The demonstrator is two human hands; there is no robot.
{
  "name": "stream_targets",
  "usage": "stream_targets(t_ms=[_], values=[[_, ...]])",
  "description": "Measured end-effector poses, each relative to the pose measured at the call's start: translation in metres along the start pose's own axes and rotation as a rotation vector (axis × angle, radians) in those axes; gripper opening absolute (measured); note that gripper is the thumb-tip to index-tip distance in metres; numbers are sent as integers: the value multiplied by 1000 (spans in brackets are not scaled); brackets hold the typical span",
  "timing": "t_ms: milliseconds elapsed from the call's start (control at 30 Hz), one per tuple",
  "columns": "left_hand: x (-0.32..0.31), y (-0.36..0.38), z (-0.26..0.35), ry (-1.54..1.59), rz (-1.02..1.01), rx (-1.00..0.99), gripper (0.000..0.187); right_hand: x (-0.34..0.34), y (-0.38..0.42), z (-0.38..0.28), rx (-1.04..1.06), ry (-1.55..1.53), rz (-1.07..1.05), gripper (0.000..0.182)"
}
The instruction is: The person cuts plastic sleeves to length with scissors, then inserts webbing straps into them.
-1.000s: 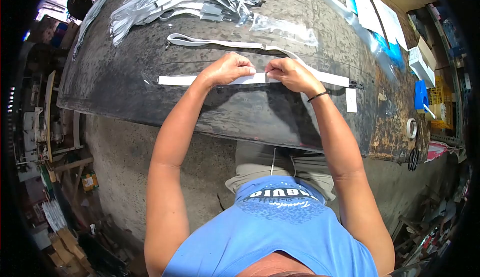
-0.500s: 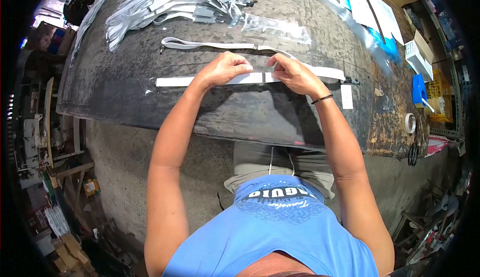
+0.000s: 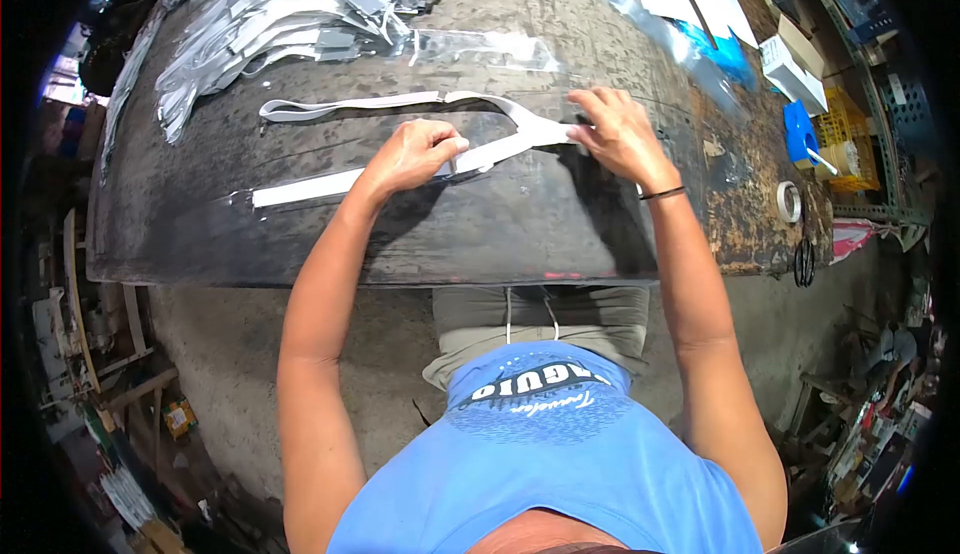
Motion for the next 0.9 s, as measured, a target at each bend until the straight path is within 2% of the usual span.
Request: stream_targets(t_ms=[67,167,233,267,300,367,433,500,567,700,900], values=[[-3,1,11,-21,-32,0,29,-1,12,31,-87,79,-73,37],[-8,3,9,-26,-65,1,26,8,28,47,-45,116,-84,38],[-11,0,4,-3,-109,12,24,-4,33,55,-85,59,-272,37],[-13,-2,3,-12,-124,9,24,4,35,49,13,-42,-198,39],[-17,-5,7,-19,-139,6,23,10,37,48,2,-35,-198,39],[-29,-9,16,0,-161,14,24,10,42,61,-171,-79,-375,40],[-40,-12,26,55,-164,0,25,19,52,75,-188,-79,-390,42],[-53,-15,27,102,-181,-36,26,5,73,98,-286,45,-623,48],[-67,-19,33,140,-210,-30,26,3,85,108,-381,85,-735,57],[-74,-23,39,99,-201,-3,26,0,61,86,-320,-68,-502,45],[-75,-20,38,96,-205,44,27,-42,41,60,-323,-272,-464,33]])
Point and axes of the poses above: each hand's wrist, its own y-axis away from the middle knuckle, its own x-axis out of the back of the hand, z = x × y, the point moved 10 cm from there along -y, towards the middle knuckle, and after that the axes turned 14 degrees about -x, right-handed, at the moved point
